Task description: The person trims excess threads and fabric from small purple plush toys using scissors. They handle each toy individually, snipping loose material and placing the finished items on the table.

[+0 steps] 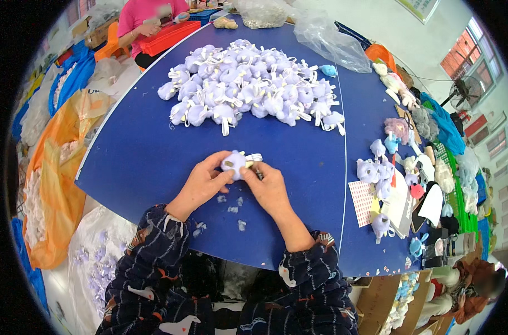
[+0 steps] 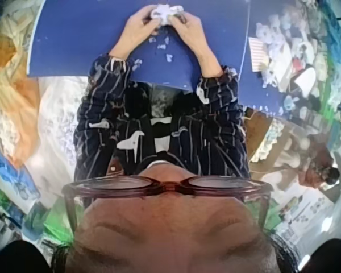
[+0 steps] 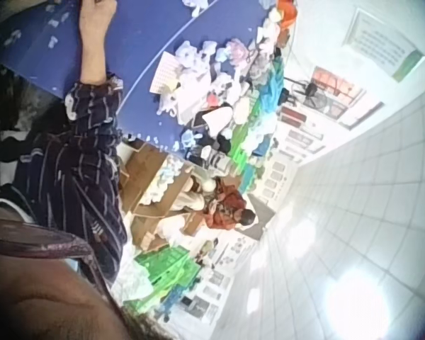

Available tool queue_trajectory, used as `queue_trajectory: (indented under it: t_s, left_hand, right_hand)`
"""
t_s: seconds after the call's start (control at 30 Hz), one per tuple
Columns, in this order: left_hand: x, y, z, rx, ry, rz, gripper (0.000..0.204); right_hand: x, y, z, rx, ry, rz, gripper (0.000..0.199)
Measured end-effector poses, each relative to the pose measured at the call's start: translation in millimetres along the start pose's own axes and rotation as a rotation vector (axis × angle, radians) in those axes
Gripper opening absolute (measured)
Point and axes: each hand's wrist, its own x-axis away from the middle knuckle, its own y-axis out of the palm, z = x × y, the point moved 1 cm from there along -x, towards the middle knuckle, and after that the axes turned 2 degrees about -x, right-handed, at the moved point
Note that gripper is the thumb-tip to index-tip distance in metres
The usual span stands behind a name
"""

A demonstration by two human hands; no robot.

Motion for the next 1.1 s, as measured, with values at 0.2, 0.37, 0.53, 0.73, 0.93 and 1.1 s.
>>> queue_trajectory:
  t_s: [0.2, 0.37, 0.53, 0.73, 0.93, 1.1]
  left_hand:
    - [5, -1, 17, 0.274, 0.041, -0.05, 0.04]
    - [7, -7, 11, 0.366, 0.054, -0.153, 0.044]
    - [13, 0, 27, 0.599, 0.071, -0.177, 0.046]
    - [16, -4, 20, 0.56, 0.082, -0.126, 0.039]
    - [17, -19, 14, 0.577, 0.127, -0.073, 0.039]
    - [36, -54, 23, 1.481, 0.536, -0.923, 0.083]
  right_hand:
    - [9, 0, -18, -0.202, -0.179, 0.045, 0.033]
    - [16, -3, -37, -0.174, -0.19, 0.087, 0.031]
    - [20, -3, -36, -0.199, -0.181, 0.112, 0.022]
    - [21, 2, -38, -0.242, -0.192, 0.088, 0.018]
    - [18, -12, -34, -0.272, -0.18, 0.143, 0.016]
    - [-17, -28, -20, -0.021, -0.288, 0.413, 0.015]
